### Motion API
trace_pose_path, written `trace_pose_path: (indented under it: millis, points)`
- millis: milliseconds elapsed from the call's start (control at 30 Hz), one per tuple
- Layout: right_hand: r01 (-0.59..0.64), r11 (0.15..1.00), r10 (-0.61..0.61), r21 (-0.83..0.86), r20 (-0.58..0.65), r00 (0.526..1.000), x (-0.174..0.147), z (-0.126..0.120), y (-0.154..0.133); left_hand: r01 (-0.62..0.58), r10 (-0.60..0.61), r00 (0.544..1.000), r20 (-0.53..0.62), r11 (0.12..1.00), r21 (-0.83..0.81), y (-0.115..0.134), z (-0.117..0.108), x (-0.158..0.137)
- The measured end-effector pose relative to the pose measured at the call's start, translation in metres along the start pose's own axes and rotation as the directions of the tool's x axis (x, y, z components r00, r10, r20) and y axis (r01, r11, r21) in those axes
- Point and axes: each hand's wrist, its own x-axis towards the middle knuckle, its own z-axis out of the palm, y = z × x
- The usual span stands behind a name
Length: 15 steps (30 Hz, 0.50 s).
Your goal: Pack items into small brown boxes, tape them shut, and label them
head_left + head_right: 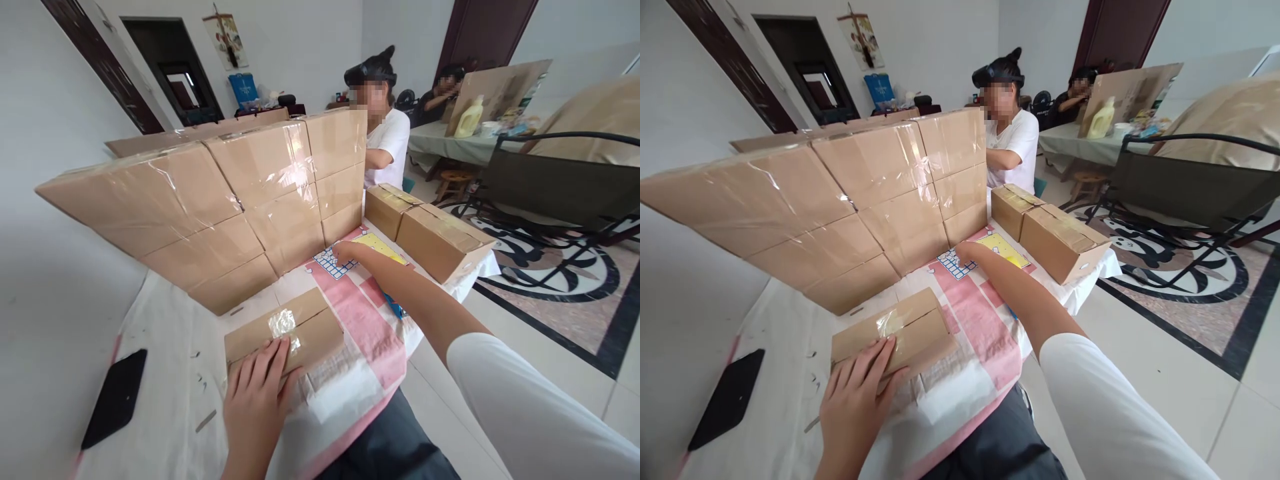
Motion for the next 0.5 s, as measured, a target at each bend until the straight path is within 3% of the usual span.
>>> trace_pose_path:
  millis: [167,500]
  points:
    - [0.009,0.999,-0.006,-0.043,0.084,0.996,0.003,0.005,-0.002,0.008,-0.008,1.000,-0.011,1.000,0.000,0.003,-0.002,0.003]
    - [-0.109,0.994,0.109,-0.024,0.028,0.994,0.012,0.014,-0.006,-0.005,0.005,1.000,-0.007,1.000,0.002,0.002,-0.001,0.003]
